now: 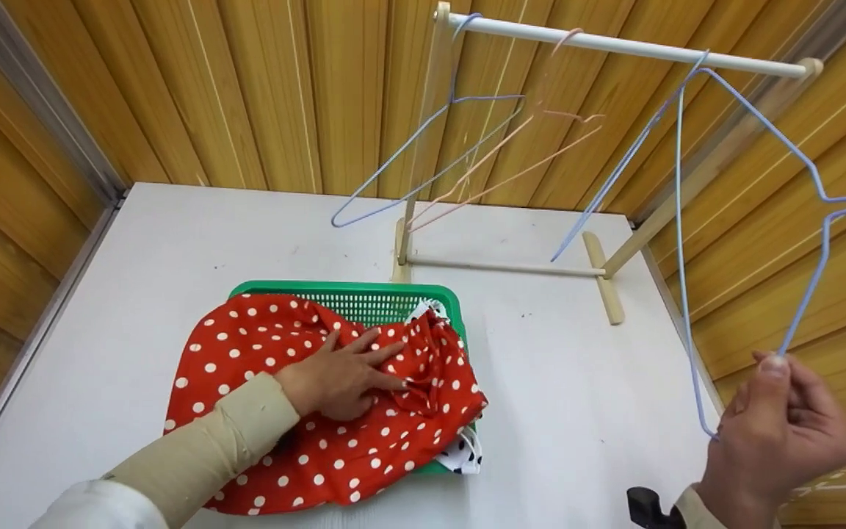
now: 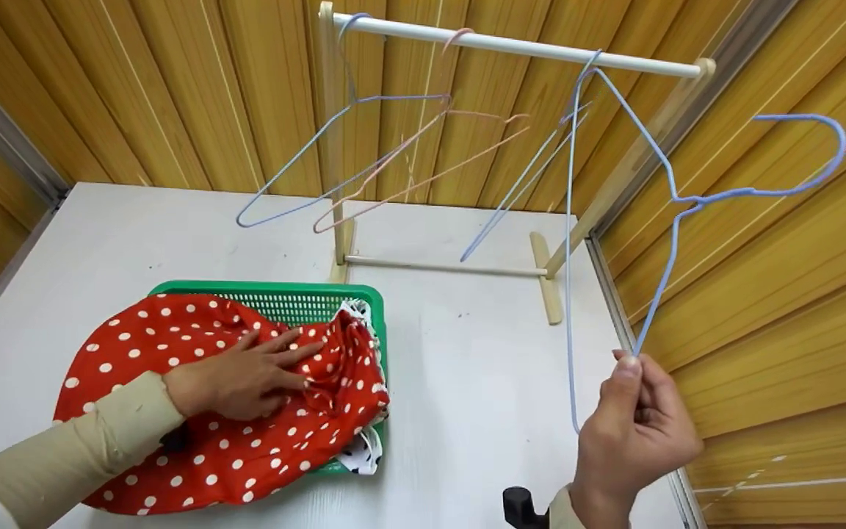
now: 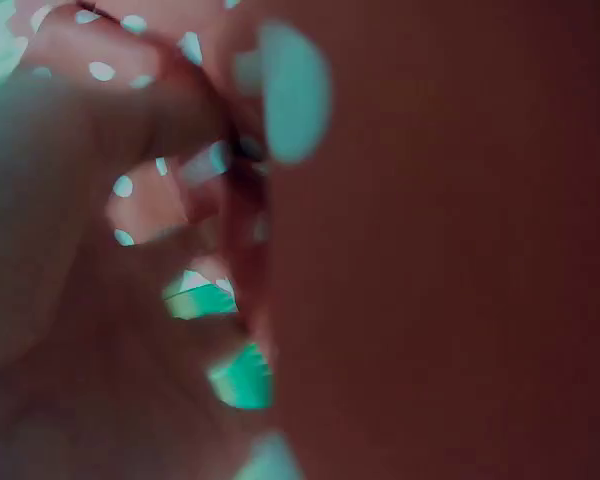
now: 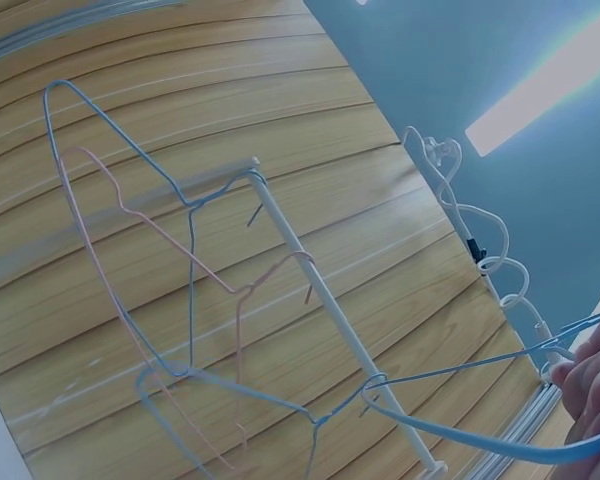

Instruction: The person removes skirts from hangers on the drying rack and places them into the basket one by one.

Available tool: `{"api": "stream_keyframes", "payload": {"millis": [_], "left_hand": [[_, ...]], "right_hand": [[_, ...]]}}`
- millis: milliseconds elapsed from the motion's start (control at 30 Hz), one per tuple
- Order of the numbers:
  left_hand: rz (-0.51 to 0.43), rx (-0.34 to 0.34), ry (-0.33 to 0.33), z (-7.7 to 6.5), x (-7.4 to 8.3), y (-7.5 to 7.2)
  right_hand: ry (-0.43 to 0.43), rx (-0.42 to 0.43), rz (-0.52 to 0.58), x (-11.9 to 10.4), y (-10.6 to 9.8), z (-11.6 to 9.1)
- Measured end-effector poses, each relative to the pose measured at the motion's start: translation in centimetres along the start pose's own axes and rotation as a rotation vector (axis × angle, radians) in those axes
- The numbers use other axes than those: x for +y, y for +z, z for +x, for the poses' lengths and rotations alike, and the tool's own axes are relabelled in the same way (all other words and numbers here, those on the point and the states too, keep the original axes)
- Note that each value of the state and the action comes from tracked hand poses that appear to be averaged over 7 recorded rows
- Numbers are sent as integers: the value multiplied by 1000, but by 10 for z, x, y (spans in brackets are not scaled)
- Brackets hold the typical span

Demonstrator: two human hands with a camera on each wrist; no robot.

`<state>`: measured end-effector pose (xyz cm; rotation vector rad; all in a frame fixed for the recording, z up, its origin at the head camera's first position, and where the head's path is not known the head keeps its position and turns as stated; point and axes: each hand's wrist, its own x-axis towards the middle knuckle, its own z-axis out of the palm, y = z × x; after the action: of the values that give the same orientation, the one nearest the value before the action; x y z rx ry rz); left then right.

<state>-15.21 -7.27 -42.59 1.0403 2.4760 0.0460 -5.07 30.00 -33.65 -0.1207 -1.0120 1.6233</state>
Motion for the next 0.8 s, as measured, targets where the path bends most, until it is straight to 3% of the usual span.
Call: {"api": "stream_keyframes", "payload": {"millis": [67,167,233,333,433,567,667,733,800], "left_hand": [[-19,-68,-61,5,2,1],[-73,-61,-85,-1,9,-6],[-98,-19,-83,-18,16,-12],[-87,72,-93,-57,25,-15],[-61,152,-175,-103,31,1],[43,272,-316,-149,28,48],[88,354,-405,-162,18,74],[60,374,-444,-166,10,79],[-6,377,-473,-172,3,74]], "right_hand": [[-18,-2,-16,-1,1,1],[-25,12,-5,-2,-2,3],[-30,14,-12,0,-5,5],[-59,7,-44,3,-11,8],[-100,-6,-88,7,-15,10],[-91,3,-86,10,-17,10],[-51,31,-81,10,-18,9],[-26,57,-82,10,-18,9],[-9,82,-82,10,-18,9]]}}
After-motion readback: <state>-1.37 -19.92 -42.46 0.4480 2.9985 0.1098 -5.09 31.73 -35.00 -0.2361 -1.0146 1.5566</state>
